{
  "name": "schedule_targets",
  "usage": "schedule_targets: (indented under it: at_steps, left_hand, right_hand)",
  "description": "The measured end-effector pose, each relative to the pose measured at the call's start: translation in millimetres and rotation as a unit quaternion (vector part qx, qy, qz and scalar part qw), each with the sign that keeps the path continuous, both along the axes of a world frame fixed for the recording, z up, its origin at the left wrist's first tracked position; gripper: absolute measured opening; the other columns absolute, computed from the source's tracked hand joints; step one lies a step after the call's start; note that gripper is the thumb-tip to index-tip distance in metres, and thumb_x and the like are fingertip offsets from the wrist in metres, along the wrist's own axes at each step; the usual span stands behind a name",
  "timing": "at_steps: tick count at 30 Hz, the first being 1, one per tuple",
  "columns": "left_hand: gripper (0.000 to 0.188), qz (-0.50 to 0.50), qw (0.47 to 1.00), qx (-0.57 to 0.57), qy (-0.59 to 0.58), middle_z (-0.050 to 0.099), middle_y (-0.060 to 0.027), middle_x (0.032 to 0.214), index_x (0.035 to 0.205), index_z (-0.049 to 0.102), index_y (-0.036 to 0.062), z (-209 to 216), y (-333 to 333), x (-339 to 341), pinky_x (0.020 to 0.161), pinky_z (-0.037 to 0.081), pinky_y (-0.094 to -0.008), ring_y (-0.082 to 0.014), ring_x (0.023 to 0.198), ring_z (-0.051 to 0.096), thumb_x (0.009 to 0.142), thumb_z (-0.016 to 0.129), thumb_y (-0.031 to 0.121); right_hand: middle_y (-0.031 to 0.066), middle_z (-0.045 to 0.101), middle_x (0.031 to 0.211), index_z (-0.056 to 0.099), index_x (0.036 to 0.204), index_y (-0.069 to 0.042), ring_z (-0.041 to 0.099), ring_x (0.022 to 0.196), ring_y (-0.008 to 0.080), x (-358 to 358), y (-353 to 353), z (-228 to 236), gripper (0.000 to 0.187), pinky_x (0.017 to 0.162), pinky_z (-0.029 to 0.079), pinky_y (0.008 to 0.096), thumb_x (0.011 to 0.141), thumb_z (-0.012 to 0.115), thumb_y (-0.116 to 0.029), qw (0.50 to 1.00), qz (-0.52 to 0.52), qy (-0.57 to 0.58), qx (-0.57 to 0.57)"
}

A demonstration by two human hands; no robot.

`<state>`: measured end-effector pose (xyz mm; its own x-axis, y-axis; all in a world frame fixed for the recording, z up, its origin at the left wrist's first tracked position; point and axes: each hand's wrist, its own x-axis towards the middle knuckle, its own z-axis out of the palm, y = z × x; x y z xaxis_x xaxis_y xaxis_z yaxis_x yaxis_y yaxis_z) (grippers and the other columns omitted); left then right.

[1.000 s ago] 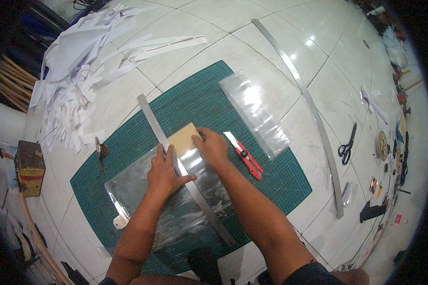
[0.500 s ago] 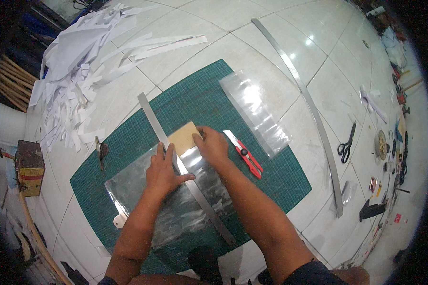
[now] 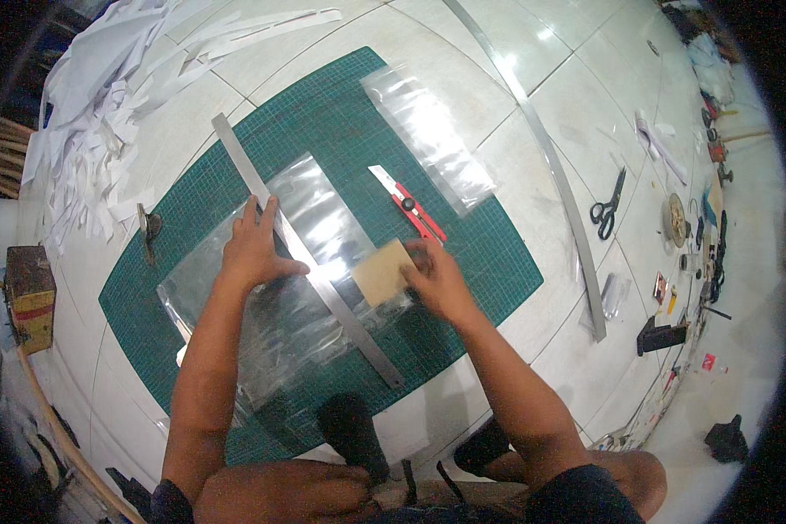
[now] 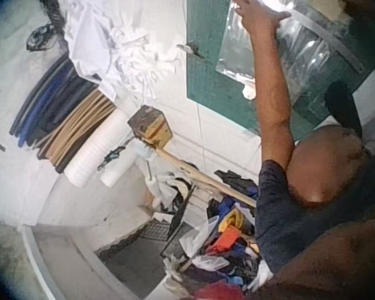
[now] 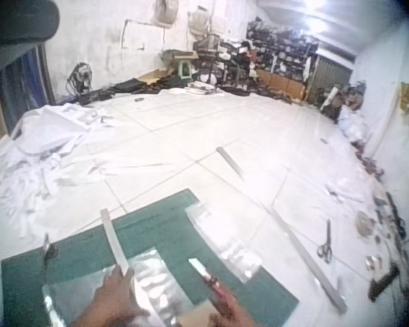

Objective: The person cuts a clear plastic sheet using a utility knife and a metal ruler on a green cutting mat.

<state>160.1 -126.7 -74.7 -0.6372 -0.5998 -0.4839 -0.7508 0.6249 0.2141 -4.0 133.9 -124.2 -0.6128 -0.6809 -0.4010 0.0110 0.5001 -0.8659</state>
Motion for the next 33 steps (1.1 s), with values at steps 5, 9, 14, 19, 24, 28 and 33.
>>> schedule_targets:
  at_steps: [5,9,14,19,24,28,33]
  left_hand:
    - [0.132,-0.011,0.999,-0.045,-0.002,0.021,-0.0253,0.161,0.156,0.027,0.0104,-11.4,2.1,5.4,0.102,0.05,-0.0512,-0.0469,0.139,0.038,0.049,0.096,0.046]
    - [0.133,-0.016,0.998,-0.054,-0.005,0.022,-0.0266,0.16,0.156,0.026,0.0105,-12.3,6.5,0.8,0.101,0.051,-0.0512,-0.0477,0.138,0.039,0.049,0.096,0.046]
    - [0.134,-0.006,0.999,-0.037,-0.007,0.02,-0.0242,0.162,0.158,0.025,0.0136,-14.2,3.6,3.9,0.107,0.045,-0.0517,-0.0462,0.142,0.034,0.048,0.095,0.048]
    - [0.135,-0.003,0.999,-0.034,-0.004,0.021,-0.0249,0.162,0.158,0.025,0.0139,-11.7,4.0,1.7,0.108,0.044,-0.0526,-0.0471,0.142,0.035,0.047,0.095,0.048]
    - [0.136,-0.005,0.999,-0.036,-0.003,0.021,-0.0249,0.162,0.158,0.025,0.014,-14.5,2.5,3.0,0.108,0.044,-0.0529,-0.0476,0.142,0.034,0.046,0.095,0.048]
    - [0.134,-0.018,0.998,-0.059,-0.002,0.023,-0.0252,0.161,0.156,0.028,0.0107,-14.5,4.5,1.6,0.1,0.051,-0.0505,-0.0474,0.138,0.04,0.047,0.096,0.046]
    - [0.133,-0.017,0.998,-0.057,-0.002,0.023,-0.0245,0.161,0.155,0.029,0.01,-15.8,3.5,2.7,0.102,0.05,-0.0506,-0.0475,0.138,0.039,0.046,0.096,0.046]
  right_hand:
    - [0.0024,0.063,0.09,0.063,0.125,-0.004,0.06,0.076,0.0098,33.6,49.1,0.2,0.036,0.07,0.05,0.026,0.091,0.071,-0.014,0.997,0.014,0.036,0.068]
    - [0.0049,0.062,0.089,0.066,0.12,-0.004,0.061,0.076,0.0118,41.0,51.2,-3.0,0.031,0.069,0.051,0.0272,0.091,0.072,-0.014,0.993,0.025,0.113,0.034]
    - [0.0115,0.062,0.094,0.068,0.115,-0.003,0.063,0.077,0.0209,50.9,44.0,1.8,0.03,0.07,0.053,0.0329,0.089,0.073,-0.015,0.983,0.03,0.18,0.025]
    - [0.0132,0.062,0.097,0.067,0.115,-0.003,0.064,0.082,0.026,55.3,43.9,2.9,0.03,0.074,0.053,0.037,0.088,0.071,-0.016,0.978,0.034,0.2,0.037]
    - [0.0143,0.062,0.1,0.066,0.117,-0.005,0.065,0.086,0.0297,57.3,42.3,6.2,0.031,0.078,0.053,0.04,0.088,0.069,-0.017,0.981,0.036,0.182,0.047]
    - [0.0134,0.061,0.098,0.067,0.116,-0.005,0.064,0.086,0.0283,56.0,43.8,0.3,0.032,0.076,0.053,0.0388,0.088,0.071,-0.018,0.975,0.044,0.213,0.045]
    - [0.0121,0.061,0.094,0.068,0.116,-0.005,0.064,0.083,0.0267,55.5,43.6,-3.4,0.032,0.072,0.053,0.0373,0.087,0.073,-0.018,0.97,0.048,0.233,0.045]
